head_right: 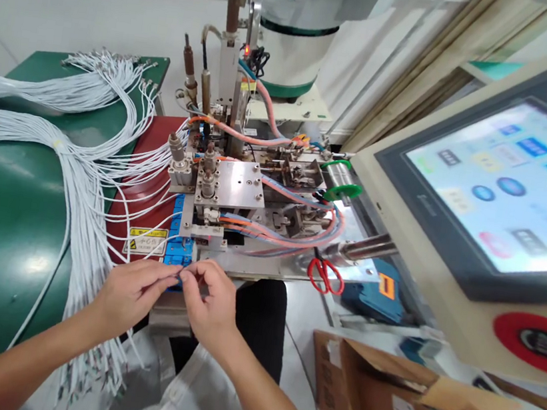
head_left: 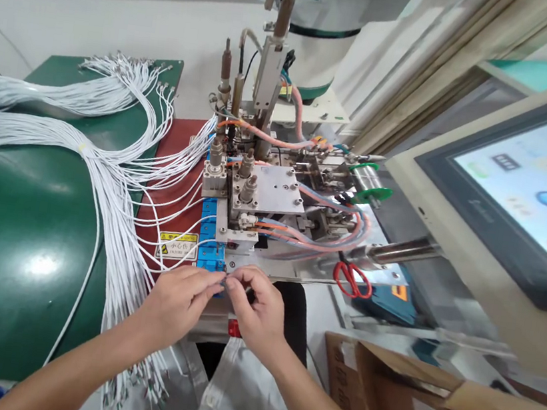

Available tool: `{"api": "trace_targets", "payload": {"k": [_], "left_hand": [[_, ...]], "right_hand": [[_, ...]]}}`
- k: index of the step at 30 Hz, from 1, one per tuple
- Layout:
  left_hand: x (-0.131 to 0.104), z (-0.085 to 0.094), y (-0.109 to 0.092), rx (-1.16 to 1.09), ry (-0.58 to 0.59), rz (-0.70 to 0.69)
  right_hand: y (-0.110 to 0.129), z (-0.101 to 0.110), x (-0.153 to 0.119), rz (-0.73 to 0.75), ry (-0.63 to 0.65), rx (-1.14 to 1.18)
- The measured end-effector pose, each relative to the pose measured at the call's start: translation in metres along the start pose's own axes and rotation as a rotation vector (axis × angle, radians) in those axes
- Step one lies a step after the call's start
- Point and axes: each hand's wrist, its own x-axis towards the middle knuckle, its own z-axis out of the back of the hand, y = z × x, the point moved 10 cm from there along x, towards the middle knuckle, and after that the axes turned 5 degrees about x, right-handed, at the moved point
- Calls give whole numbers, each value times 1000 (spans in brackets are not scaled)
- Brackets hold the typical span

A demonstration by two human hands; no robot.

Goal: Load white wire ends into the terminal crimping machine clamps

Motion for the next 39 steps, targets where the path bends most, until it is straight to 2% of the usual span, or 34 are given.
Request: {"api": "trace_targets", "payload": {"k": [3, 7, 9, 11, 15, 18, 25, 34, 39], "left_hand": [[-1, 2, -2, 85, 6, -19], [-11, 4, -23, 330, -58, -241], [-15, 4, -27, 378, -101, -282], [-12, 6, -17, 297, -127, -169], [-8, -3, 24, -67, -71, 269], [-10, -12, 36, -241, -11, 419], [-11, -17, 41, -343, 42, 449], [-16, -20, 46, -441, -25, 546], [-19, -21, 47, -388, -23, 531]], "right_hand": [[2, 1, 2, 11, -3, -44], [-1, -3, 5, -50, 55, -105], [-6, -3, 5, -104, 65, -67], [-13, -3, 4, -154, 48, 42], [-20, -4, 4, -149, 16, 205], [-16, -7, 7, -91, 33, 168], [-1, -8, 12, -14, 28, 70], [-25, -17, 0, -151, -106, 206], [-6, -16, 4, 17, -74, 68]]}}
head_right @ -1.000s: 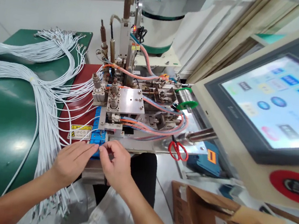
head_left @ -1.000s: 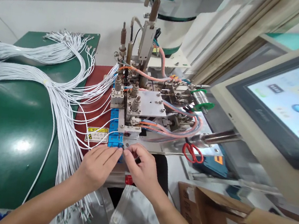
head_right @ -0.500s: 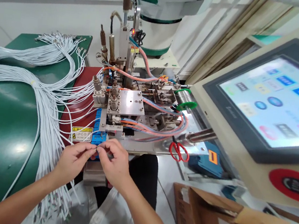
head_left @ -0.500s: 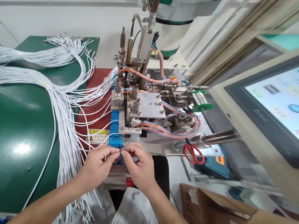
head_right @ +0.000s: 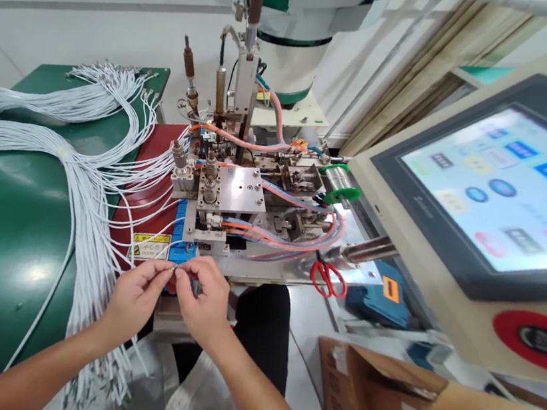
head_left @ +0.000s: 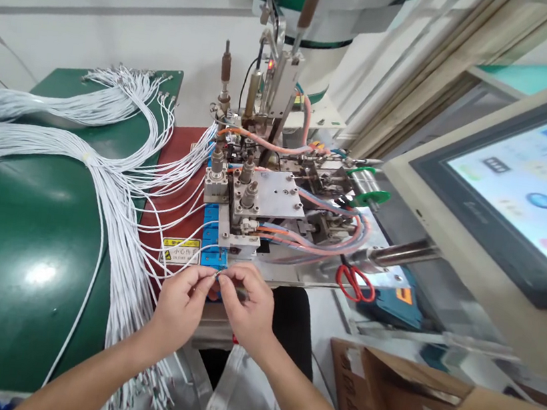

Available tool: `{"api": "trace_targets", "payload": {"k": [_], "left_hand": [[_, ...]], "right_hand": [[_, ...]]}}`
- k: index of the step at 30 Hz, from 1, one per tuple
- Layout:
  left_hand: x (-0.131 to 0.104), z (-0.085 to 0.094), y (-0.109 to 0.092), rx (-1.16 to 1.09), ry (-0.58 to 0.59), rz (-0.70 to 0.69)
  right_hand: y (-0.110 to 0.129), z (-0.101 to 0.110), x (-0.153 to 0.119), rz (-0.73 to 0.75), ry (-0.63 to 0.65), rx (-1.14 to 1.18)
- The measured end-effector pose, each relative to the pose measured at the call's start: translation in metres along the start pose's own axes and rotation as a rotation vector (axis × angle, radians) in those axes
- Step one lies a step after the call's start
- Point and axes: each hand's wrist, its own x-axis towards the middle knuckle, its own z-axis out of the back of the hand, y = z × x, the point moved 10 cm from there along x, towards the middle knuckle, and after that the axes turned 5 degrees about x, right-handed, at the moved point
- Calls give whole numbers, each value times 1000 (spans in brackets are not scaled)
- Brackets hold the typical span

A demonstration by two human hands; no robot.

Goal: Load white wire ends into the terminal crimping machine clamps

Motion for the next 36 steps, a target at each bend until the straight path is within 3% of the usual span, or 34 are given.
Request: {"api": "trace_targets", "payload": {"k": [6, 9, 11, 13, 17, 19, 27, 31, 36], "left_hand": [[1, -4, -5, 103, 144, -18], [-2, -8, -22, 298, 270, -151], [-6, -11, -30, 410, 328, -231], [-6, -10, -28, 412, 305, -202], [-3, -2, -8, 220, 130, 5], [-3, -2, -2, 142, 78, 48], [-1, -6, 10, -17, 88, 111], [-1, -8, 9, 43, 116, 71], [-1, -10, 5, 155, 173, 18]], "right_hand": [[20, -4, 13, 107, 277, -166], [23, -16, 12, 99, 510, -270], [22, -22, 8, 91, 599, -308], [17, -21, 9, 33, 530, -260], [-7, -4, 6, -166, 148, -31], [-12, -1, 0, -176, 54, 2], [-13, 7, 1, -142, 56, 5], [-11, 6, 4, -120, 65, -16], [0, 5, 1, 31, 78, -151]]}}
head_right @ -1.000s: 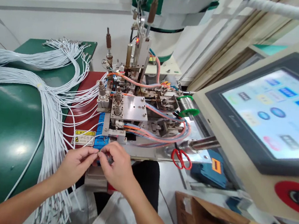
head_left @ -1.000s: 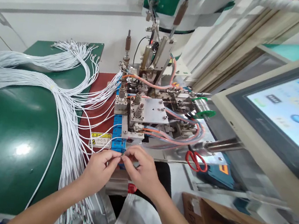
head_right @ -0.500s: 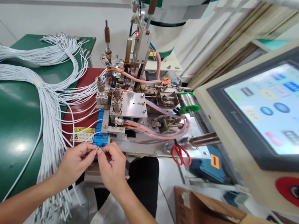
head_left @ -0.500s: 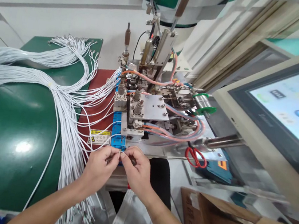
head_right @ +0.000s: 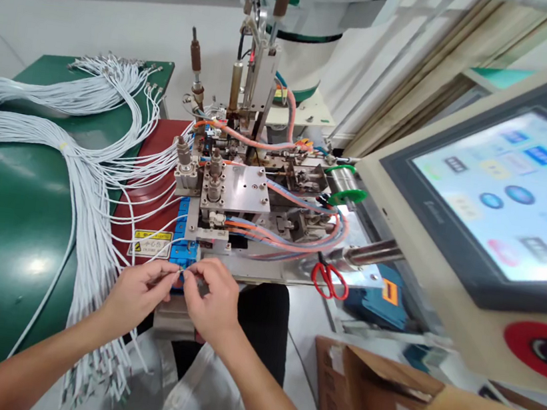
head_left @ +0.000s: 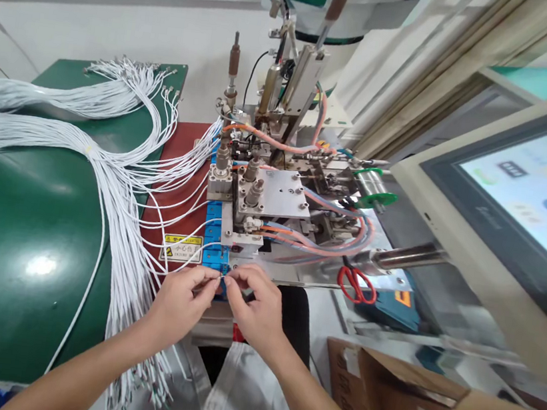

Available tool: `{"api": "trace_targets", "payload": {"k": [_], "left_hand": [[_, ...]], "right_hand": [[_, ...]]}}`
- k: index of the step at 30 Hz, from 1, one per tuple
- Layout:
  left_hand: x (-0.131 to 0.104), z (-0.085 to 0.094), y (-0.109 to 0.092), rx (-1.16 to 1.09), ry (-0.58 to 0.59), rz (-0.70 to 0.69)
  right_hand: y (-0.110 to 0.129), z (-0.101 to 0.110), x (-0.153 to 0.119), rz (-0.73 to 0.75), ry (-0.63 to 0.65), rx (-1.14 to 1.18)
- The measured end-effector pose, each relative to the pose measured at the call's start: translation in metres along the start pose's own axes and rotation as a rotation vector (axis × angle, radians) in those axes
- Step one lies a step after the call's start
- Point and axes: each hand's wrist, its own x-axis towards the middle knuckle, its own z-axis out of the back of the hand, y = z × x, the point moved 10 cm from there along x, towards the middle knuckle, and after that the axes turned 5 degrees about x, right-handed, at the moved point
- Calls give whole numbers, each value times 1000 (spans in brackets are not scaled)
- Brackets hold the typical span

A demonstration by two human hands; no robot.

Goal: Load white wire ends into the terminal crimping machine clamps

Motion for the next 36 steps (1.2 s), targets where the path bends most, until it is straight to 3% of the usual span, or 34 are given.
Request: {"api": "trace_targets", "payload": {"k": [2, 5, 9, 15, 20, 24, 31, 36], "left_hand": [[1, 5, -4, 83, -4, -44], [3, 17, -15, 226, -43, -179], [4, 15, -17, 317, -19, -336], [9, 3, -7, 405, 14, -310], [14, 2, -3, 453, 38, -225], [15, -1, -3, 463, 61, -237], [14, 0, -4, 412, 49, -260], [15, 0, -3, 404, 38, -254]], "right_hand": [[-4, 0, -2, 12, 12, -52], [-23, 1, -4, -84, 21, -108], [-48, -3, -7, -239, 72, -120], [-64, -10, -12, -341, 131, -46], [-76, -14, -12, -436, 168, 10], [-84, -18, -11, -489, 202, 86], [-80, -14, -9, -441, 182, 149], [-69, -9, -7, -290, 149, -14]]}}
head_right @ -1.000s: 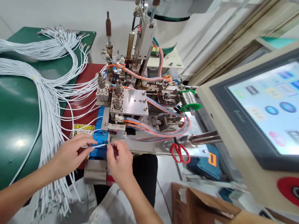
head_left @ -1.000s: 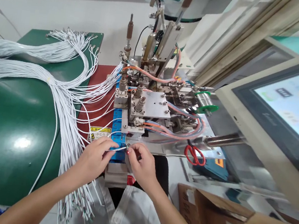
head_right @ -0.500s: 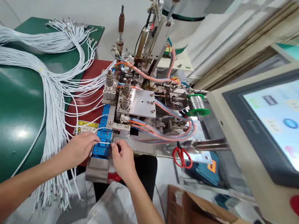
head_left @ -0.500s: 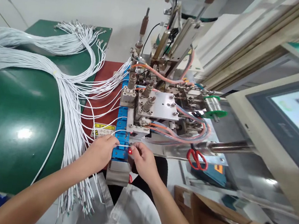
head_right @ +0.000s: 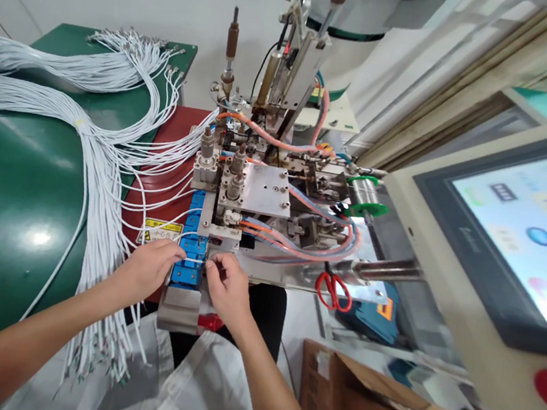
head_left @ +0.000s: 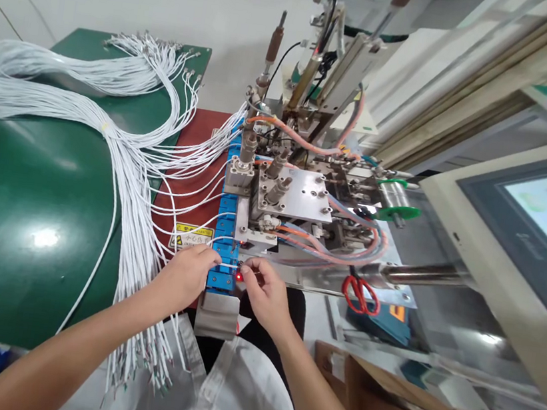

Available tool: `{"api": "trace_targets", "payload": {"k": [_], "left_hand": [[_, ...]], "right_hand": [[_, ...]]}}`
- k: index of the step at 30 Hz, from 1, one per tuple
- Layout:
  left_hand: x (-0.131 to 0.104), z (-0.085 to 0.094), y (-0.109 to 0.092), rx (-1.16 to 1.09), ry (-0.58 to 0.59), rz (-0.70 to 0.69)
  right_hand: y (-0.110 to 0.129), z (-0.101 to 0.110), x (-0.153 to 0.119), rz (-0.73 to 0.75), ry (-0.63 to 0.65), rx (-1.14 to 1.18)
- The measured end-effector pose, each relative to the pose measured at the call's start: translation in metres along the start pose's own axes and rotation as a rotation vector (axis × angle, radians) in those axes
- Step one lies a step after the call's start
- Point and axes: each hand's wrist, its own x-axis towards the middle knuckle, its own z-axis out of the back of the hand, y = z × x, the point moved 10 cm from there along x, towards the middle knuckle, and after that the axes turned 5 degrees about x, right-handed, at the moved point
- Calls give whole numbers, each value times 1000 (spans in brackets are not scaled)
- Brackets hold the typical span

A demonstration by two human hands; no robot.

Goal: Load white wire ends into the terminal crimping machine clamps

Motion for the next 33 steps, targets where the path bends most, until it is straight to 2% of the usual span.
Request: {"api": "trace_targets", "payload": {"k": [5, 13, 18, 25, 29, 33], "left_hand": [[-1, -1, 0, -7, 3, -2], [-1, -2, 0, -14, 10, 4], [-1, -2, 0, -7, 1, -1], [-2, -3, 0, -5, 1, 0], [-2, -2, 0, 11, 7, 7], [-2, -1, -1, 19, 2, 9]], "right_hand": [[17, 3, -3, 132, -43, -91], [6, 3, 0, 3, -23, -99], [22, 11, -1, 144, -93, -175], [27, 11, -4, 232, -70, -178], [25, 4, -4, 239, -38, -258], [22, 3, -3, 212, -62, -265]]}}
